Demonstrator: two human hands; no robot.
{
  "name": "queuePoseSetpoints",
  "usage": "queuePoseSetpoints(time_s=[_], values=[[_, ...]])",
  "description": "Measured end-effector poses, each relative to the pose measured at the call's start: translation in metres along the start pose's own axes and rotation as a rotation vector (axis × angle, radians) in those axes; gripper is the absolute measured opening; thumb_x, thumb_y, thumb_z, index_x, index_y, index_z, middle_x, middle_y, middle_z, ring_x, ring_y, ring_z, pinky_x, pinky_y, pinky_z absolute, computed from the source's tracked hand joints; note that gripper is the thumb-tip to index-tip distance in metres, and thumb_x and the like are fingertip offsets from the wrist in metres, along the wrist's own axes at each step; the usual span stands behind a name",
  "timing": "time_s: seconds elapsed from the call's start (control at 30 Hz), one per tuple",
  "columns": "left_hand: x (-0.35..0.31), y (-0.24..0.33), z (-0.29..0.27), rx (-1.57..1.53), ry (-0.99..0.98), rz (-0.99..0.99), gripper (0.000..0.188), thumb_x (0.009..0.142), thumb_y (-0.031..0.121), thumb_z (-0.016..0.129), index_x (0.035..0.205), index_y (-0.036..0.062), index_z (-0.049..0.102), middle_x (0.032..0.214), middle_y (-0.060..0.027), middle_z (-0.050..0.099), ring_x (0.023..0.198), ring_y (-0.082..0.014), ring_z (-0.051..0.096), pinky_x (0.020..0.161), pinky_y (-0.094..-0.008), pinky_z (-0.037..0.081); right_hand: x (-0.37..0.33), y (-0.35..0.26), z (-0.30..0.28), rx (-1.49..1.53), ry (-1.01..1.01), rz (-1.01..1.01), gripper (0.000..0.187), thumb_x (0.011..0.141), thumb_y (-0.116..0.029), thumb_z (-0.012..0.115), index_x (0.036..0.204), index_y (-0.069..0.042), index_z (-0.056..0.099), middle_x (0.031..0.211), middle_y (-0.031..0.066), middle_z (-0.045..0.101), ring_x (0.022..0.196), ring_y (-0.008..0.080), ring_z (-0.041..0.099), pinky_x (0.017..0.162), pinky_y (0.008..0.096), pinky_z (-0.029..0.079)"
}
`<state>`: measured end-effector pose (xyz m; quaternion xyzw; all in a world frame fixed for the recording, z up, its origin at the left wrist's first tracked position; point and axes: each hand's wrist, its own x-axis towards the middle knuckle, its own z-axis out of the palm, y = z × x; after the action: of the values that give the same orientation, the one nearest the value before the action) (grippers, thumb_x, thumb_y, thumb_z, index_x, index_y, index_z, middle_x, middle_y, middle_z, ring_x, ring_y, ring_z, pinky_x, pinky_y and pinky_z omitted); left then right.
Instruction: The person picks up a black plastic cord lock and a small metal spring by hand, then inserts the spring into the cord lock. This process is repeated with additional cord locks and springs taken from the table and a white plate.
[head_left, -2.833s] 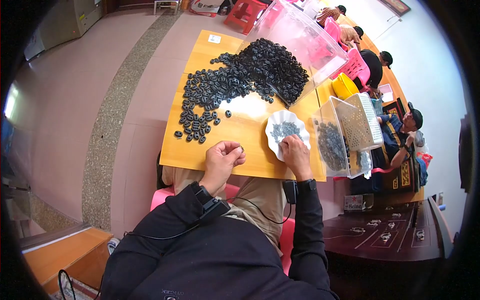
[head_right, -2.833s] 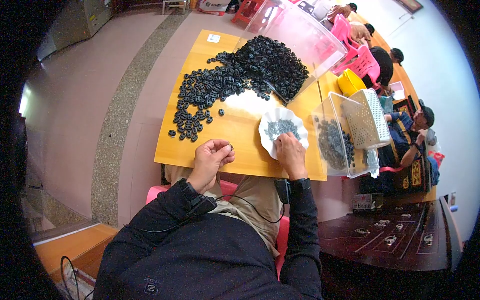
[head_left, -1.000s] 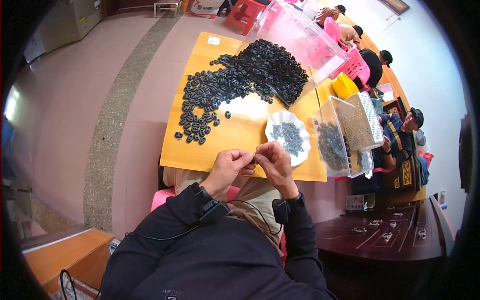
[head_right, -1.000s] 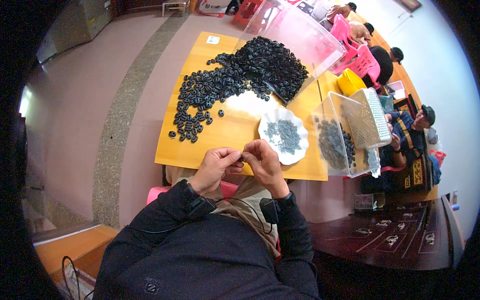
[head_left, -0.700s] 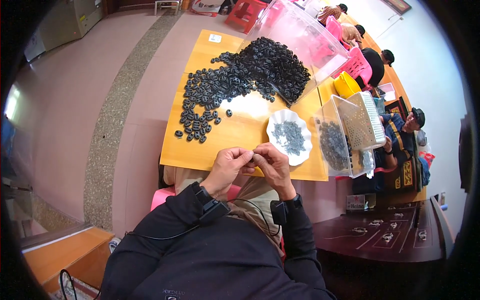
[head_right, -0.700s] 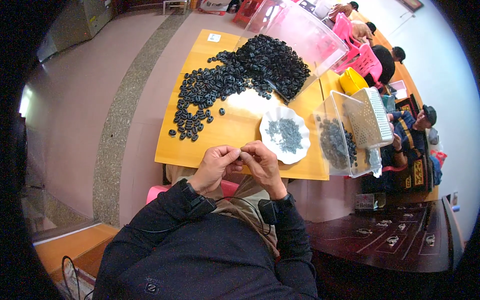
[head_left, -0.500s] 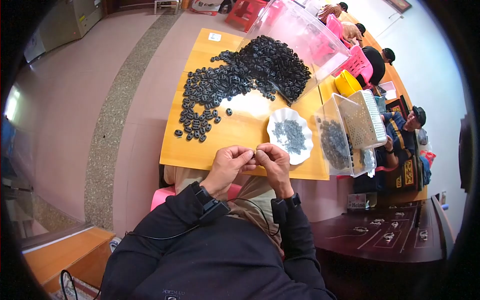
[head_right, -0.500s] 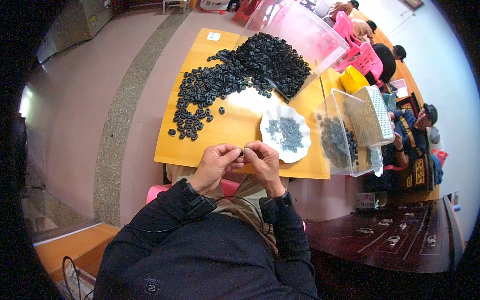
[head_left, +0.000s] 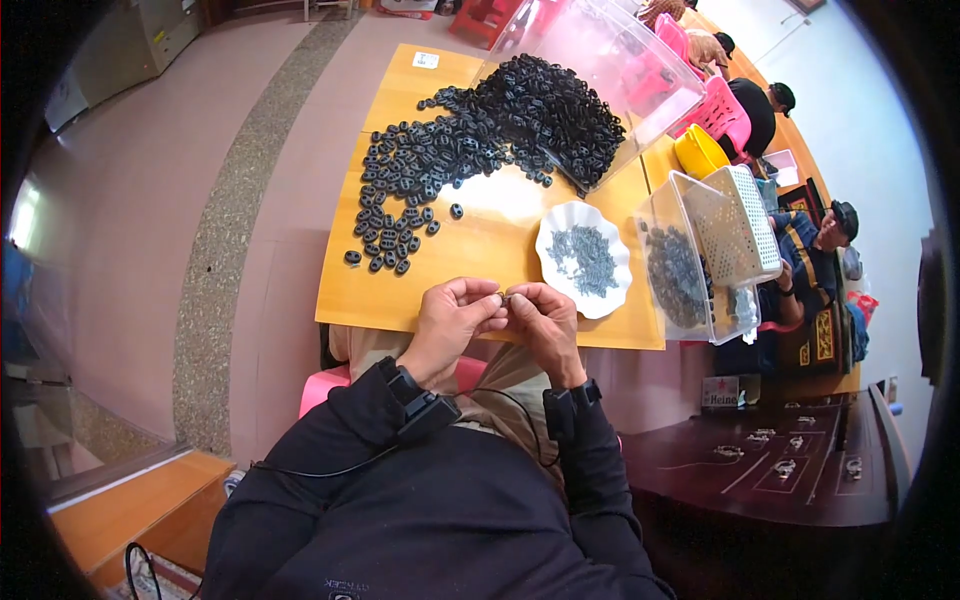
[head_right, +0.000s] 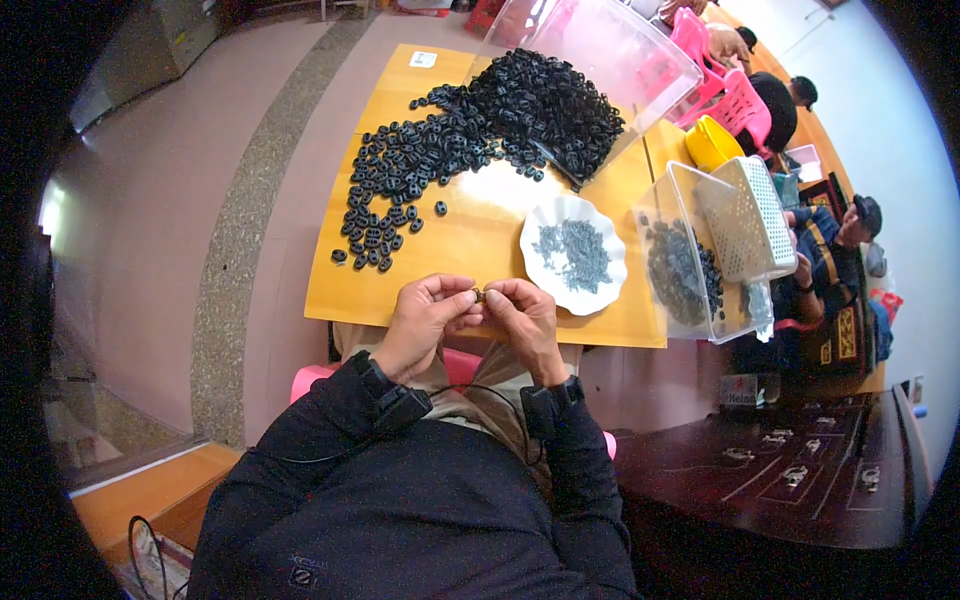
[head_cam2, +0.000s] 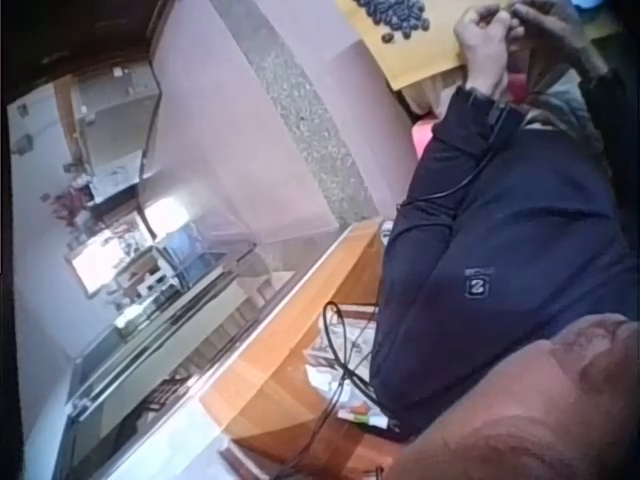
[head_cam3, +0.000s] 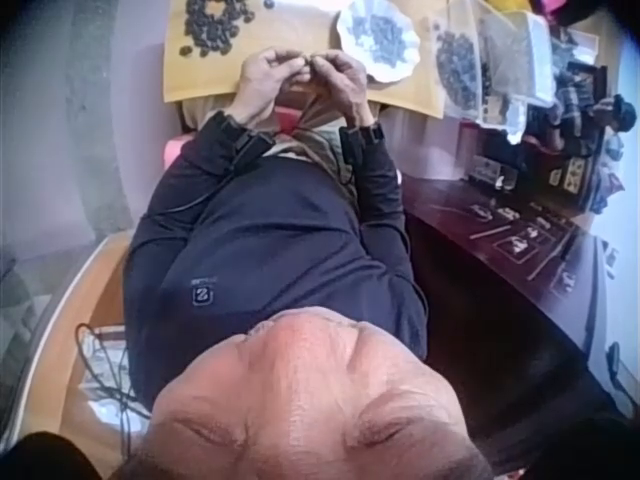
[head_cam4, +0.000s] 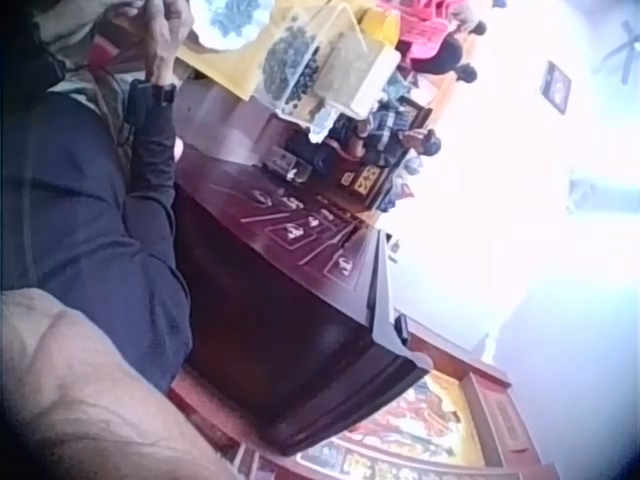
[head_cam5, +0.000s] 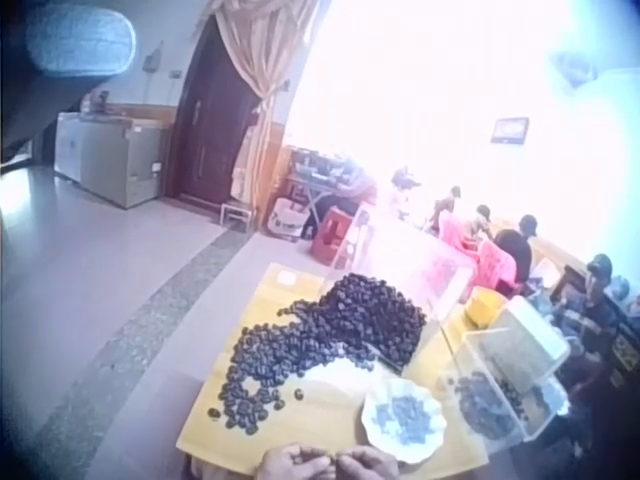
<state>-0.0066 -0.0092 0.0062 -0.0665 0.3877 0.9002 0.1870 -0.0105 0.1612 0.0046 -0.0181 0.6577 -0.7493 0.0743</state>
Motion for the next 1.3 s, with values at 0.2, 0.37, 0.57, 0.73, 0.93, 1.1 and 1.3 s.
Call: queuePoseSetpoints(time_s=[0.2, 0.37, 0.57, 0.73, 0.93, 1.1, 1.3], values=[[0.0, -0.002, 0.0, 0.018, 0.006, -0.008, 0.016, 0.089, 0.002, 0.06, 0.104, -0.0042, 0.059, 0.089, -0.0091, 0.066, 0.075, -0.0122, 0.065, 0.071, -0.0231, 0.056, 0.0, 0.004, -0.002, -0.041, -0.001, -0.018, 0.013, 0.091, -0.009, 0.062, 0.097, 0.002, 0.064, 0.085, 0.0019, 0.065, 0.074, 0.0067, 0.059, 0.067, 0.0198, 0.05], [-0.001, -0.001, 0.001, 0.025, 0.014, -0.005, 0.015, 0.089, 0.002, 0.06, 0.102, -0.004, 0.06, 0.088, -0.0092, 0.066, 0.075, -0.0122, 0.065, 0.071, -0.023, 0.057, -0.001, 0.002, 0.0, -0.08, -0.009, -0.028, 0.013, 0.091, -0.009, 0.062, 0.096, 0.002, 0.064, 0.084, 0.0013, 0.065, 0.074, 0.006, 0.059, 0.066, 0.0196, 0.05], [-0.001, 0.0, 0.0, 0.061, 0.017, 0.004, 0.013, 0.088, 0.002, 0.061, 0.1, -0.0037, 0.061, 0.088, -0.0095, 0.067, 0.074, -0.0125, 0.066, 0.07, -0.0242, 0.057, -0.001, -0.002, 0.002, -0.166, -0.016, -0.067, 0.012, 0.09, -0.009, 0.063, 0.092, 0.002, 0.066, 0.082, 0.0011, 0.065, 0.074, 0.0055, 0.058, 0.065, 0.0192, 0.049], [-0.002, -0.004, -0.001, 0.092, 0.015, 0.037, 0.012, 0.088, 0.001, 0.062, 0.099, -0.004, 0.062, 0.086, -0.0096, 0.067, 0.072, -0.0127, 0.066, 0.068, -0.0243, 0.058, 0.001, -0.004, -0.003, -0.279, -0.05, -0.1, 0.011, 0.087, -0.008, 0.065, 0.087, 0.002, 0.068, 0.079, 0.0, 0.066, 0.071, 0.0051, 0.057, 0.063, 0.0195, 0.047], [0.001, -0.007, -0.001, 0.132, 0.014, 0.061, 0.012, 0.088, 0.002, 0.062, 0.099, -0.0042, 0.061, 0.086, -0.0092, 0.067, 0.072, -0.0124, 0.066, 0.068, -0.0239, 0.057, 0.003, -0.007, -0.003, -0.301, -0.079, -0.075, 0.012, 0.088, -0.009, 0.065, 0.089, 0.002, 0.068, 0.08, 0.0004, 0.066, 0.072, 0.005, 0.057, 0.064, 0.0194, 0.047], [0.001, -0.008, 0.002, 0.1, -0.007, 0.079, 0.013, 0.089, 0.002, 0.061, 0.1, -0.0045, 0.061, 0.087, -0.0089, 0.067, 0.073, -0.0123, 0.066, 0.07, -0.0235, 0.057, 0.0, 0.0, -0.004, -0.083, -0.044, -0.019, 0.014, 0.09, -0.01, 0.063, 0.095, 0.003, 0.067, 0.084, 0.0026, 0.067, 0.074, 0.006, 0.058, 0.067, 0.0199, 0.049], [0.002, -0.006, -0.001, 0.085, -0.009, 0.081, 0.014, 0.089, 0.002, 0.061, 0.101, -0.0049, 0.061, 0.089, -0.0093, 0.066, 0.075, -0.0121, 0.065, 0.071, -0.0232, 0.056, -0.001, 0.002, -0.003, 0.067, -0.052, 0.006, 0.018, 0.09, -0.011, 0.064, 0.1, 0.004, 0.065, 0.088, 0.005, 0.068, 0.077, 0.0083, 0.062, 0.07, 0.0217, 0.052]])
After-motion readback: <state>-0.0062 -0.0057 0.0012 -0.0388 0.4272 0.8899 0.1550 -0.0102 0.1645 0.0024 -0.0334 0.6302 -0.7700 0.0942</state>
